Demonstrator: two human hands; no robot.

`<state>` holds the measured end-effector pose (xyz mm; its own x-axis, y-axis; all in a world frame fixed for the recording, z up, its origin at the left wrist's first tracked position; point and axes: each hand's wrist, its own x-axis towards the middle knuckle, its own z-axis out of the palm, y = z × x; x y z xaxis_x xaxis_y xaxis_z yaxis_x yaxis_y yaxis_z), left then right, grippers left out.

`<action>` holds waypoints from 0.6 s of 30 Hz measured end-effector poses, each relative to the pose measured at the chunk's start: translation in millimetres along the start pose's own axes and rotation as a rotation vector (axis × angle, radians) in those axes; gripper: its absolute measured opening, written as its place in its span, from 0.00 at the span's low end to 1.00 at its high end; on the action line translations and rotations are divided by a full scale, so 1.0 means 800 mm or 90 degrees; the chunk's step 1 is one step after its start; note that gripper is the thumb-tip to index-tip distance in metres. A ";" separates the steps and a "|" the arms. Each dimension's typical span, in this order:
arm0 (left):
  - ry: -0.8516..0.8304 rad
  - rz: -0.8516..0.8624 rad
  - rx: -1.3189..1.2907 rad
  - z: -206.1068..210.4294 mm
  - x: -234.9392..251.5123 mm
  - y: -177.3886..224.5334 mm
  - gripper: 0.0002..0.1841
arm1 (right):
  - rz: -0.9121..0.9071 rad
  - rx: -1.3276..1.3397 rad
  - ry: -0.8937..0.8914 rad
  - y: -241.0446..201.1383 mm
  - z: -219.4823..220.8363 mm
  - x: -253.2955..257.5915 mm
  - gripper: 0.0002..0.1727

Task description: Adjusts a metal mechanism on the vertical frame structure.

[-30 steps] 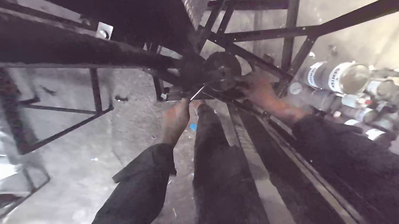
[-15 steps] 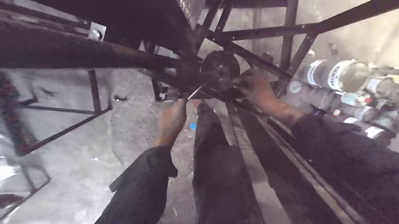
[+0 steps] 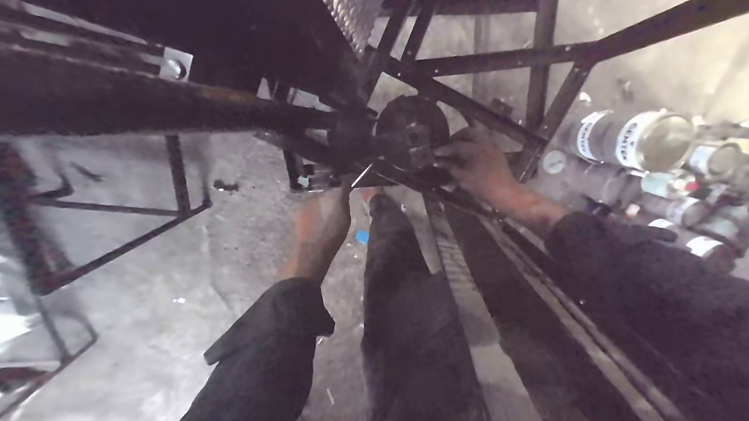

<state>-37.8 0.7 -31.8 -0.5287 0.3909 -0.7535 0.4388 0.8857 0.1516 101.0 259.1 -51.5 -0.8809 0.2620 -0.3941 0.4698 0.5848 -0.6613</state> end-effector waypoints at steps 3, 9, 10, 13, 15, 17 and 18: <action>-0.010 -0.025 -0.050 0.012 0.004 0.004 0.16 | 0.003 -0.018 0.002 0.000 0.003 0.001 0.13; 0.003 -0.012 -0.101 0.051 0.021 -0.005 0.17 | -0.023 -0.045 -0.003 -0.004 0.008 0.001 0.12; -0.006 -0.020 -0.128 0.050 0.023 0.002 0.16 | -0.017 -0.049 -0.005 -0.005 0.007 0.006 0.12; -0.018 -0.016 -0.131 0.058 0.010 0.007 0.15 | 0.034 -0.042 -0.047 -0.011 0.002 0.001 0.14; -0.019 -0.045 -0.122 0.048 0.011 0.012 0.16 | 0.028 -0.024 -0.075 -0.018 -0.013 -0.002 0.14; -0.034 -0.051 -0.119 0.048 0.012 0.008 0.16 | 0.002 -0.031 -0.074 -0.019 -0.016 -0.009 0.14; -0.039 -0.044 -0.123 0.049 0.012 0.007 0.16 | -0.008 -0.041 -0.071 -0.018 -0.016 -0.011 0.14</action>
<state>-12.0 -0.4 -63.2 -0.5051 0.3169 -0.8027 0.2522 0.9437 0.2139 101.0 258.4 -30.0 -0.8730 0.1697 -0.4572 0.4514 0.6359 -0.6259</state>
